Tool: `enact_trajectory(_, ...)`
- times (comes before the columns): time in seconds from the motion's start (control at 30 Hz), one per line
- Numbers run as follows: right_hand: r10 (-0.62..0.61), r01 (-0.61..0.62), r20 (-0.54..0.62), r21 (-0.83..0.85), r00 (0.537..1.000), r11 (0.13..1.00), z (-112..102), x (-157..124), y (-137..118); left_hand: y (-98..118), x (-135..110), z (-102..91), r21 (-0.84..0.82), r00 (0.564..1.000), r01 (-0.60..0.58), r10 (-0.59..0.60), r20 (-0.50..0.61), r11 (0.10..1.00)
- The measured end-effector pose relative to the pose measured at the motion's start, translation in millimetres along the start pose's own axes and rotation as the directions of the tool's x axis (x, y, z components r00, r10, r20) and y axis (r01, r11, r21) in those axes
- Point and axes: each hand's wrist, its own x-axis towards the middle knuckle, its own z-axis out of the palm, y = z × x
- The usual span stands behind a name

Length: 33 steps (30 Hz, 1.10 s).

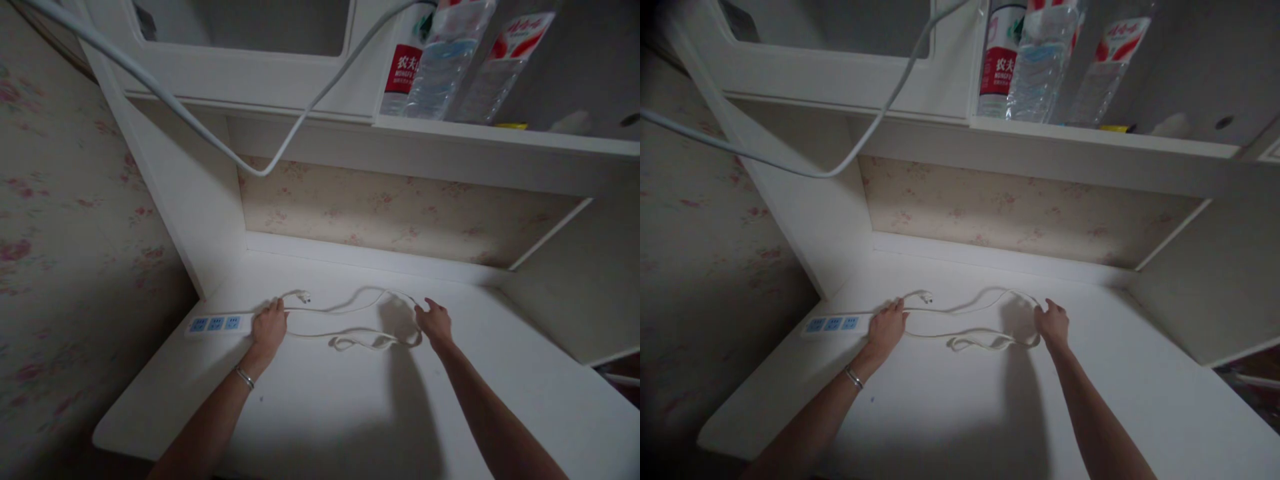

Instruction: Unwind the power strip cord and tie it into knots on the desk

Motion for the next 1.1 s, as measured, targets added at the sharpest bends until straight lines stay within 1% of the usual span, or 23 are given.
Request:
enact_trajectory(0.03,-0.065,0.063,-0.023,-0.057,0.998,0.996,-0.6,-7.4,-9.3,0.4,-0.5,-0.6,-0.004,1.0,-0.004,0.004,-0.003,1.0)
enact_trajectory(0.07,-0.141,0.139,-0.022,-0.084,0.99,0.987,-0.2,-17.3,-20.4,0.9,-0.8,-1.4,-0.012,1.0,-0.008,0.008,-0.002,1.0)
enact_trajectory(0.1,-0.242,0.242,0.015,-0.087,0.97,0.966,1.2,-29.9,-32.7,1.5,-0.8,-2.2,-0.024,1.0,-0.012,0.012,0.002,1.0)
enact_trajectory(0.13,-0.335,0.341,0.1,-0.046,0.937,0.939,3.8,-44.7,-45.8,2.1,-0.8,-3.0,-0.037,1.0,-0.018,0.018,0.007,0.999)
enact_trajectory(0.17,-0.409,0.412,0.212,0.035,0.887,0.911,7.7,-61.1,-58.9,2.7,-0.7,-3.8,-0.05,1.0,-0.027,0.028,0.012,0.998)
enact_trajectory(0.2,-0.493,0.481,0.348,0.127,0.797,0.868,12.9,-78.3,-71.4,3.3,-0.8,-4.5,-0.062,0.999,-0.036,0.037,0.016,0.997)
enact_trajectory(0.23,-0.554,0.527,0.476,0.204,0.683,0.825,19.3,-95.2,-82.9,3.7,-1.2,-5.2,-0.071,0.999,-0.043,0.045,0.018,0.997)
enact_trajectory(0.27,-0.594,0.558,0.563,0.261,0.575,0.788,26.8,-110.9,-93.0,4.1,-1.9,-5.8,-0.079,0.999,-0.049,0.051,0.02,0.996)
enact_trajectory(0.3,-0.626,0.594,0.606,0.292,0.491,0.749,35.3,-124.5,-101.8,4.3,-2.8,-6.4,-0.085,0.998,-0.055,0.057,0.022,0.995)
enact_trajectory(0.33,-0.636,0.619,0.622,0.291,0.456,0.729,44.4,-135.5,-109.3,4.3,-3.9,-6.9,-0.094,0.998,-0.059,0.061,0.025,0.994)
enact_trajectory(0.37,-0.634,0.637,0.635,0.275,0.443,0.72,53.9,-143.7,-115.8,4.3,-5.0,-7.5,-0.109,0.998,-0.06,0.064,0.029,0.992)
enact_trajectory(0.43,-0.619,0.657,0.643,0.231,0.45,0.718,72.7,-152.4,-127.3,4.0,-7.1,-8.7,-0.157,0.997,-0.062,0.069,0.038,0.986)
enact_trajectory(0.5,-0.613,0.663,0.655,0.222,0.442,0.715,90.0,-154.3,-138.1,3.7,-8.3,-10.1,-0.22,0.996,-0.069,0.08,0.043,0.973)
enact_trajectory(0.6,-0.633,0.673,0.67,0.263,0.389,0.692,110.7,-154.5,-152.9,3.7,-9.2,-11.6,-0.304,0.994,-0.079,0.099,0.051,0.95)
enact_trajectory(0.67,-0.645,0.678,0.677,0.289,0.355,0.676,120.5,-156.2,-159.9,3.7,-10.5,-11.9,-0.344,0.992,-0.09,0.115,0.054,0.935)
enact_trajectory(0.8,-0.67,0.681,0.679,0.34,0.3,0.649,128.9,-159.0,-164.4,3.1,-16.0,-12.5,-0.403,0.988,-0.119,0.147,0.039,0.907)
enact_trajectory(0.87,-0.693,0.672,0.673,0.392,0.257,0.629,126.2,-154.7,-163.9,3.3,-19.0,-14.3,-0.425,0.986,-0.139,0.164,0.023,0.894)
enact_trajectory(0.93,-0.703,0.651,0.677,0.437,0.217,0.621,118.0,-144.5,-162.9,4.5,-21.0,-16.7,-0.449,0.981,-0.171,0.194,0.005,0.877)
enact_trajectory(0.97,-0.7,0.64,0.681,0.444,0.214,0.627,111.7,-137.2,-161.9,5.4,-21.6,-17.7,-0.461,0.979,-0.183,0.206,0.0,0.868)
enact_trajectory(1.0,-0.689,0.628,0.688,0.438,0.227,0.644,104.0,-128.8,-160.3,6.3,-21.8,-18.4,-0.473,0.978,-0.186,0.208,-0.005,0.861)
enact_trajectory(1.03,-0.67,0.614,0.696,0.416,0.259,0.67,95.0,-119.3,-157.6,7.3,-21.8,-18.4,-0.481,0.979,-0.182,0.204,-0.007,0.858)
enact_trajectory(1.1,-0.623,0.566,0.693,0.368,0.362,0.738,73.9,-98.0,-147.8,8.8,-21.0,-16.6,-0.466,0.983,-0.164,0.181,-0.007,0.87)
